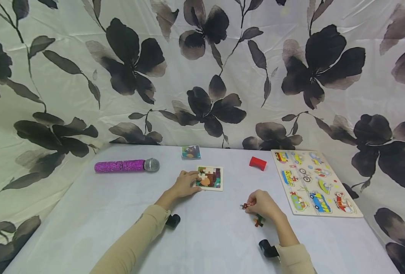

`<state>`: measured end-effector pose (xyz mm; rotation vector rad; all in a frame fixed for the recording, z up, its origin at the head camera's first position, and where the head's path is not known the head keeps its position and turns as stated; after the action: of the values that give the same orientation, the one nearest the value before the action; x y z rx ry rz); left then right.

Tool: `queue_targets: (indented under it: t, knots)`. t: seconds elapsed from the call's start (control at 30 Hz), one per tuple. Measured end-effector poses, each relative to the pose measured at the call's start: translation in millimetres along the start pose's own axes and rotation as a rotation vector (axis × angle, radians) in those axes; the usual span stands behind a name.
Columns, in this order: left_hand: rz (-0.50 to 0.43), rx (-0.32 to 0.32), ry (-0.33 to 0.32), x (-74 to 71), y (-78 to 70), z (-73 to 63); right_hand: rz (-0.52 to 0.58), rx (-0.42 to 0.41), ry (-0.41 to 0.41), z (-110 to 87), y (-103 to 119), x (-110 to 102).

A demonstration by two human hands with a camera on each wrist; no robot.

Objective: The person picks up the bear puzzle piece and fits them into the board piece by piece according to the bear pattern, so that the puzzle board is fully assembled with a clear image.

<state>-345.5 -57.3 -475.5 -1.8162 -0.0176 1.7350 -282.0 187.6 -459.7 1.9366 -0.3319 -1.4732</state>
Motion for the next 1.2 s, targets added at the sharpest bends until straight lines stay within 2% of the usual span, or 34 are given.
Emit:
queue_targets:
  t: [0.13, 0.37, 0.6, 0.73, 0.97, 1.2]
  knots:
    - [-0.007, -0.002, -0.003, -2.3, -1.3, -0.9, 0.106, -0.062, -0.034, 14.8, 3, -10]
    - [-0.016, -0.011, -0.002, -5.0, -2.3, -1.5, 0.353, -0.087, -0.119, 47.0, 12, -25]
    - [-0.008, 0.0, 0.001, -4.2, -3.3, -1.7, 0.559, -0.047, -0.212, 74.9, 20, -23]
    - [0.003, 0.011, -0.001, -4.6, -4.4, -1.7, 0.585, -0.011, -0.249, 87.5, 24, -20]
    - [0.029, 0.023, -0.007, -3.8, -4.3, -0.7, 0.537, -0.021, -0.224, 101.7, 39, -11]
    - [0.014, 0.005, 0.004, -0.7, -1.7, -0.6, 0.714, 0.036, -0.223, 118.4, 34, 4]
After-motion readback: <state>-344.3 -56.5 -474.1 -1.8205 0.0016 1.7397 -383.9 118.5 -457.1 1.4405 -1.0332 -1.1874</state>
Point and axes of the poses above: each hand's wrist, its own z-axis towards the middle knuckle, its own x-axis out of the palm, y = z × x, the point moved 8 cm from there along z, towards the middle knuckle, and after that the axes turned 1 degree about x, right-handed, at the moved point
